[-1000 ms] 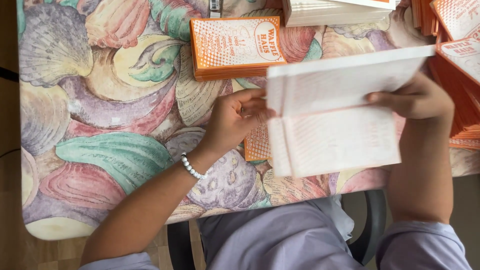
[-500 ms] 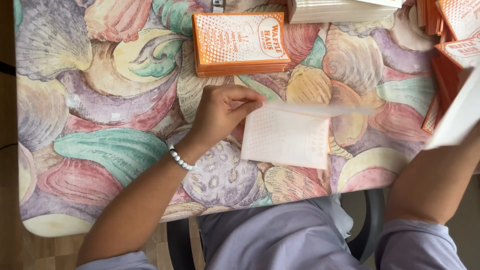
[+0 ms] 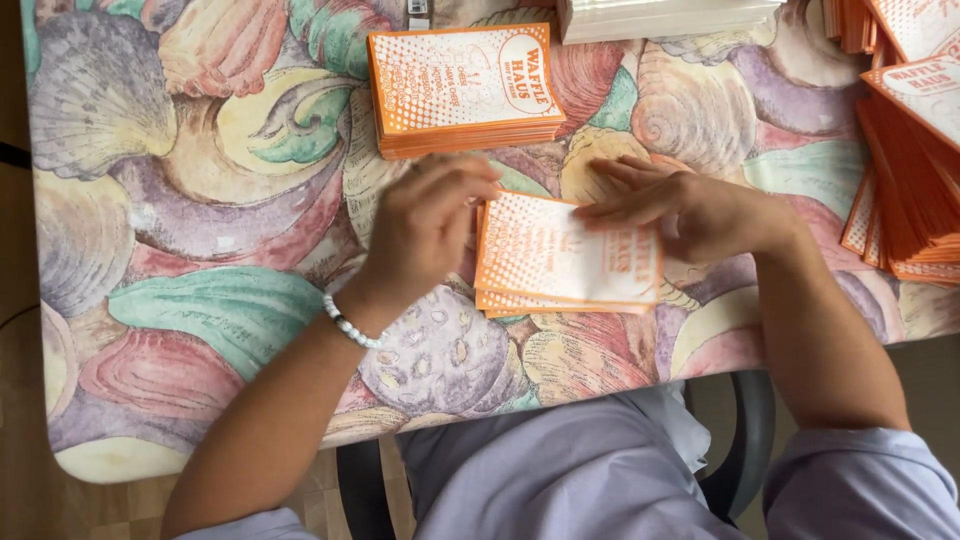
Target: Folding individual paper bags along pre-scored lines and organizing them into stacks.
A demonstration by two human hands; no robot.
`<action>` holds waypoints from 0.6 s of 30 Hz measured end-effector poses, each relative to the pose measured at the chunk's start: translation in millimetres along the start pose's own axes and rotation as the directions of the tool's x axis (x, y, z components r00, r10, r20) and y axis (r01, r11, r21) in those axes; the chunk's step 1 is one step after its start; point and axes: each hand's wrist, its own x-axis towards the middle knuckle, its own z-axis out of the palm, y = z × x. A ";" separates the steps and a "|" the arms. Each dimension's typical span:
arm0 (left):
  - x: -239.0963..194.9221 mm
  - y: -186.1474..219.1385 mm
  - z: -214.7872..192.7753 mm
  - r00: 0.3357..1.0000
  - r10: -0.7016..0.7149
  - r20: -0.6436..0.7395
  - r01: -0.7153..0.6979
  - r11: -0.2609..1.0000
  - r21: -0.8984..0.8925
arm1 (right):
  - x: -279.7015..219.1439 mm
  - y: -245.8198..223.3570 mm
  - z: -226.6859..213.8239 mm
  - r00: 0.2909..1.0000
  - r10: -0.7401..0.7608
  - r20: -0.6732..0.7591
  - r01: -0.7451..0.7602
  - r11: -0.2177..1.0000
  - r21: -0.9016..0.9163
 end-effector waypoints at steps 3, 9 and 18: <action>-2.5 16.8 18.8 0.914 -0.062 0.400 -0.010 0.985 0.174 | -19.5 -17.5 -25.2 0.999 -0.045 0.024 0.041 0.989 0.144; -21.0 15.7 40.9 0.754 -0.083 0.651 -0.220 0.903 0.370 | -126.2 -23.5 -50.1 0.585 0.380 -0.716 -0.719 0.651 -0.243; -16.4 24.4 41.3 0.790 -0.090 0.607 -0.206 0.893 0.400 | -300.3 81.7 -19.0 0.484 0.430 -0.762 -0.781 0.606 -0.155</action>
